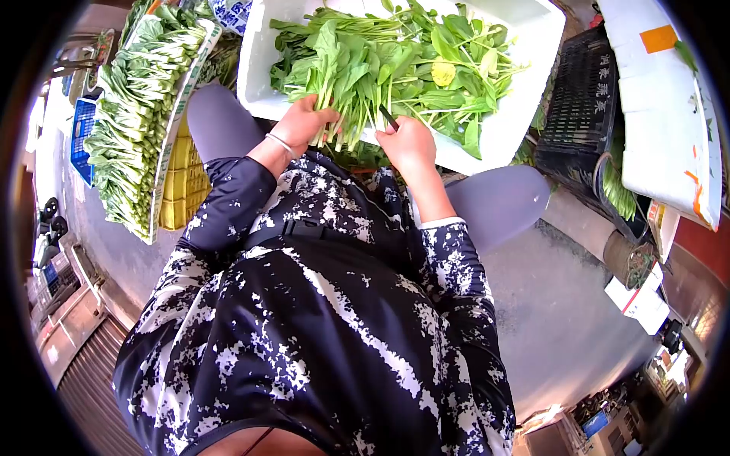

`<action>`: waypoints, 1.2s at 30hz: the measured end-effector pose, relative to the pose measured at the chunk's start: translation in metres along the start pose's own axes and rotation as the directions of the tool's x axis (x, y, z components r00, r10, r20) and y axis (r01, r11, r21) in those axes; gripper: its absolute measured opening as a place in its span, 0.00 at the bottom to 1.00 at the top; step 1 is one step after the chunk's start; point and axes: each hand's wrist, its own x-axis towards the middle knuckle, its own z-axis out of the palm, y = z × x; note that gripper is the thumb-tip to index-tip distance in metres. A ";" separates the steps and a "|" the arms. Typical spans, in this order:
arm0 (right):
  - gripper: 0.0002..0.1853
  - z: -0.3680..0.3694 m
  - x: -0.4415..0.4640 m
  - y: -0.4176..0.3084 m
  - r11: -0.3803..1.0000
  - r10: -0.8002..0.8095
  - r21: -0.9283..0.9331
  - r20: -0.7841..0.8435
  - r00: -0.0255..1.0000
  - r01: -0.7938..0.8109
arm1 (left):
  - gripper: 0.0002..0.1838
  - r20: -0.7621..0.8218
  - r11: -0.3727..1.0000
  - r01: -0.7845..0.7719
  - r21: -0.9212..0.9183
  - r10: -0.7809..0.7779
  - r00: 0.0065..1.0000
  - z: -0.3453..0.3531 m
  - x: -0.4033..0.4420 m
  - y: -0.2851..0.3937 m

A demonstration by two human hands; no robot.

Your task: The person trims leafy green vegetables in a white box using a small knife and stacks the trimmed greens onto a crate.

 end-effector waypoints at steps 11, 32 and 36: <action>0.09 0.002 -0.004 -0.015 0.531 0.094 0.743 0.426 0.900 -0.407 | 0.13 0.105 0.996 0.093 -0.017 -0.091 0.990 0.009 -0.003 -0.004; 0.10 0.008 -0.009 -0.027 0.560 0.056 0.780 0.300 0.952 -0.279 | 0.17 0.047 0.985 0.115 -0.129 -0.110 0.993 0.006 -0.001 -0.013; 0.09 0.005 -0.013 -0.032 0.569 0.058 0.781 0.275 0.960 -0.258 | 0.17 0.051 0.967 0.159 -0.200 -0.151 0.987 0.006 -0.002 -0.011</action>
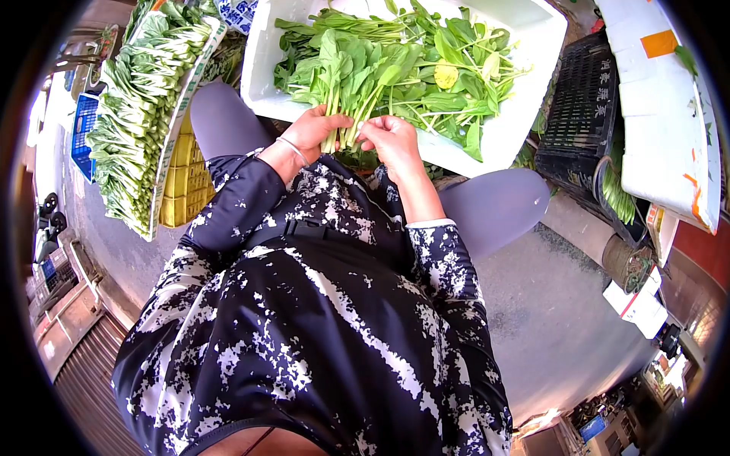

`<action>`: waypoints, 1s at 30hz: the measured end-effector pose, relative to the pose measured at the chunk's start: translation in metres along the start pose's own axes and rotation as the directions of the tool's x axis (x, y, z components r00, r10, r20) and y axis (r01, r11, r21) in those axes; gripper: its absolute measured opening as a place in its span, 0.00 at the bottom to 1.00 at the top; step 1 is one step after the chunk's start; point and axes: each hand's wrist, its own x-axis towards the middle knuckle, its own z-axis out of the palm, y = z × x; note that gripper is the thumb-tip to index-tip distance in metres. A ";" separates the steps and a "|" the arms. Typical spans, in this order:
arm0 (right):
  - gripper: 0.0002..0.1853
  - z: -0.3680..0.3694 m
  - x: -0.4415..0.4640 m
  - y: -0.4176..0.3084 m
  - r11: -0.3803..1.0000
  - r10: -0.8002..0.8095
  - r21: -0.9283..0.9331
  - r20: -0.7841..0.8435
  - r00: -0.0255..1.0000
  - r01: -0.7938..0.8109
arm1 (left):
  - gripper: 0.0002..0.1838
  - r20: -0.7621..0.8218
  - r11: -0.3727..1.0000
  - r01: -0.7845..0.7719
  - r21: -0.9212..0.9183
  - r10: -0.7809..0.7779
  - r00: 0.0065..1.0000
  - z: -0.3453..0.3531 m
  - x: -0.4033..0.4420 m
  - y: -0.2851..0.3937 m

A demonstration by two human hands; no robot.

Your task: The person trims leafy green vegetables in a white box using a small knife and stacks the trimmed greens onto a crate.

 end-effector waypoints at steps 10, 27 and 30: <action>0.08 0.002 -0.003 0.005 0.999 -0.033 0.008 0.028 0.999 0.033 | 0.17 0.051 0.999 0.015 0.029 -0.016 0.999 0.001 -0.001 0.004; 0.14 -0.023 -0.020 0.015 0.947 -0.312 -0.033 -0.328 0.892 0.319 | 0.07 0.109 0.988 0.066 -0.140 -0.051 0.993 0.002 0.005 0.007; 0.11 0.001 -0.018 0.020 0.891 -0.448 -0.110 -0.057 0.892 0.441 | 0.09 0.114 0.985 0.060 -0.159 -0.042 0.993 -0.001 0.015 -0.003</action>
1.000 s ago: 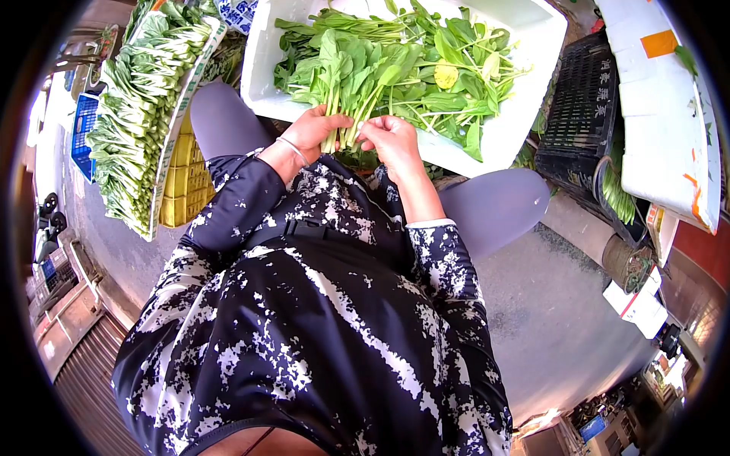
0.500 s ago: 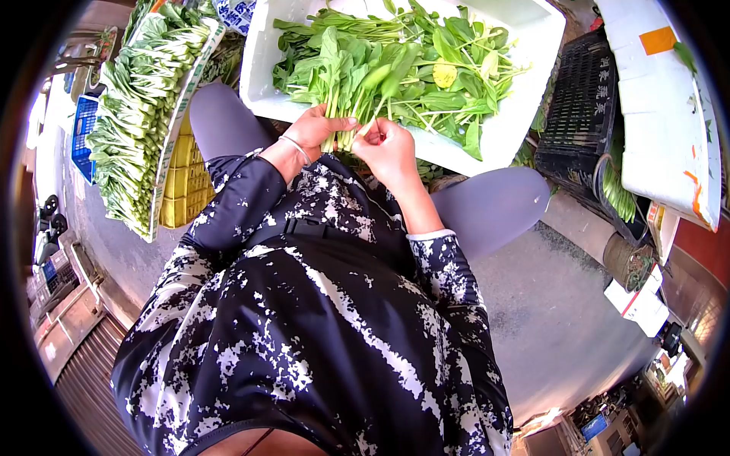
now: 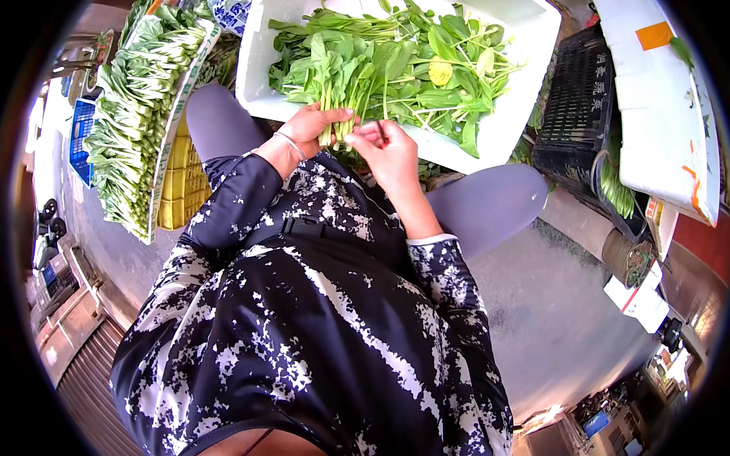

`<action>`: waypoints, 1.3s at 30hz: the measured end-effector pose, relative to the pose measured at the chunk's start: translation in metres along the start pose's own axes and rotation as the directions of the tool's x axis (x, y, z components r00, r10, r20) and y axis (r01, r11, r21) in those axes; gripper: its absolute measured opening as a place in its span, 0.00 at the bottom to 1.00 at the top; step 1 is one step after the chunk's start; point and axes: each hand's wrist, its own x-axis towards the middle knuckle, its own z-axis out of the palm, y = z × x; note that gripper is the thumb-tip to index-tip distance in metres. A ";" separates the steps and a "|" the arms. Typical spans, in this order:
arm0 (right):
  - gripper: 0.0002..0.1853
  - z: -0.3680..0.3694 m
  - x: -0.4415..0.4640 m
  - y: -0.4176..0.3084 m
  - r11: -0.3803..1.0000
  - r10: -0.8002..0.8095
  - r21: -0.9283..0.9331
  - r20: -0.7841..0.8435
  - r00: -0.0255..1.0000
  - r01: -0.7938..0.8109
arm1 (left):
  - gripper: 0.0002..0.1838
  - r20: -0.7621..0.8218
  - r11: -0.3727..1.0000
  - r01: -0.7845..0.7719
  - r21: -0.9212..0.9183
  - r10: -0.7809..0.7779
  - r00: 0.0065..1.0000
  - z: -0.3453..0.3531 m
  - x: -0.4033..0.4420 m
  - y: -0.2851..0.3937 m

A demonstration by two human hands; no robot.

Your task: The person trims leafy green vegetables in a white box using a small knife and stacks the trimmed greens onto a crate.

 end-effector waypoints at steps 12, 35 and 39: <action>0.08 -0.006 0.007 0.010 0.971 0.199 -0.147 0.047 0.979 -0.190 | 0.10 -0.015 0.998 0.008 0.063 -0.007 1.000 0.007 -0.008 0.000; 0.24 0.009 -0.017 0.005 0.884 -0.318 -0.356 0.016 0.948 0.303 | 0.06 0.090 0.972 0.159 -0.173 -0.145 0.985 0.006 -0.001 0.008; 0.23 0.010 -0.016 0.003 0.884 -0.351 -0.331 0.000 0.936 0.331 | 0.05 0.083 0.965 0.168 -0.201 -0.155 0.984 0.010 -0.005 0.010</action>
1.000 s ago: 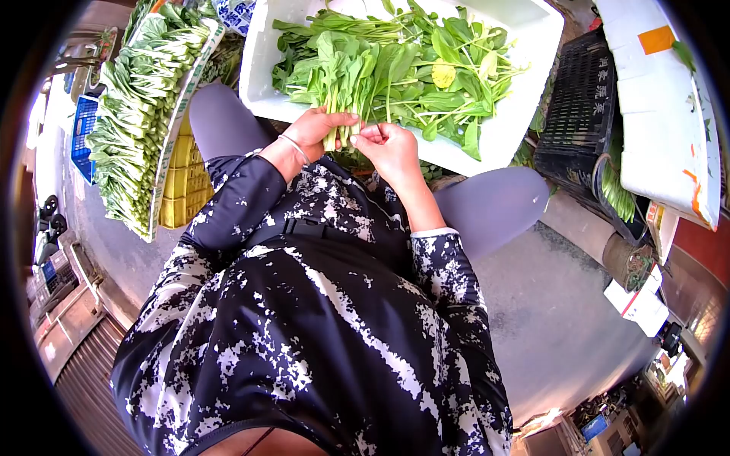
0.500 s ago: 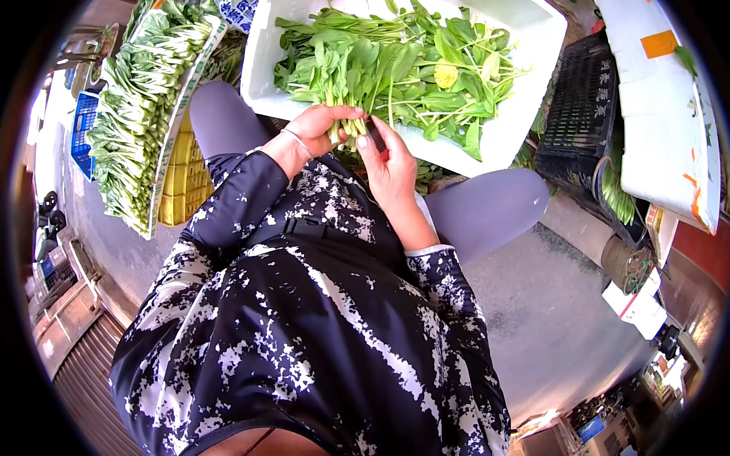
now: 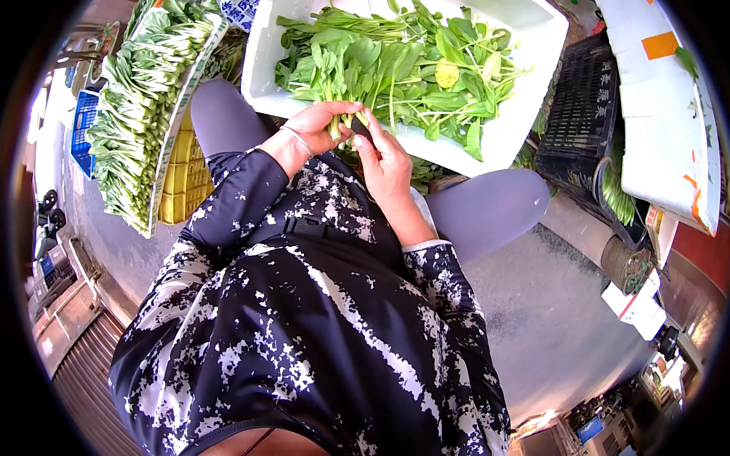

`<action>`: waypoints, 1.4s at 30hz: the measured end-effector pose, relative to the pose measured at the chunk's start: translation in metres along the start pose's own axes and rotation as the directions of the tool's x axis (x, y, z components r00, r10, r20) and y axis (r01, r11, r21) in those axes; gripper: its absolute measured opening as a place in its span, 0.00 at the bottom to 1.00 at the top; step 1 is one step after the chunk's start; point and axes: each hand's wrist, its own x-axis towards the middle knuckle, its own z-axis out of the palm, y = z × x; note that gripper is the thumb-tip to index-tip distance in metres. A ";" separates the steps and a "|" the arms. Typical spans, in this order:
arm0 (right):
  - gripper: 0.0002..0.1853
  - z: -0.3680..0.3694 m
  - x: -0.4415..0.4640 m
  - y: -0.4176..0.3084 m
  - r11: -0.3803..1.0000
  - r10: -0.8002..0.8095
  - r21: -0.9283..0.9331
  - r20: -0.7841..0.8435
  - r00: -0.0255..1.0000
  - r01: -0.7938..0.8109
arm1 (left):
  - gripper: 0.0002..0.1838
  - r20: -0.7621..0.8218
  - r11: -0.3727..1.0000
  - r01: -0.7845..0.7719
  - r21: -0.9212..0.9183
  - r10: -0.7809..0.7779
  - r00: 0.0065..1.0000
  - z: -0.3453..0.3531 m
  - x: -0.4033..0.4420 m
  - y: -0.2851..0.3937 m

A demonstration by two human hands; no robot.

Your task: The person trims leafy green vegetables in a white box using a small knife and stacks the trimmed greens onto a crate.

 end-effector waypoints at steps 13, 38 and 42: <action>0.18 -0.041 0.015 0.013 0.946 -0.043 -0.322 -0.060 0.997 0.021 | 0.07 -0.058 0.977 -0.026 0.210 0.039 0.998 -0.011 0.000 0.004; 0.11 -0.057 0.065 0.077 0.816 0.577 0.028 -0.002 0.817 -0.577 | 0.35 -0.114 0.278 -0.098 0.956 0.657 0.745 -0.023 -0.020 0.017; 0.15 -0.051 0.054 0.076 0.785 0.234 -0.460 -0.401 0.886 -0.416 | 0.32 -0.074 0.190 -0.074 0.979 0.667 0.742 -0.039 -0.010 0.018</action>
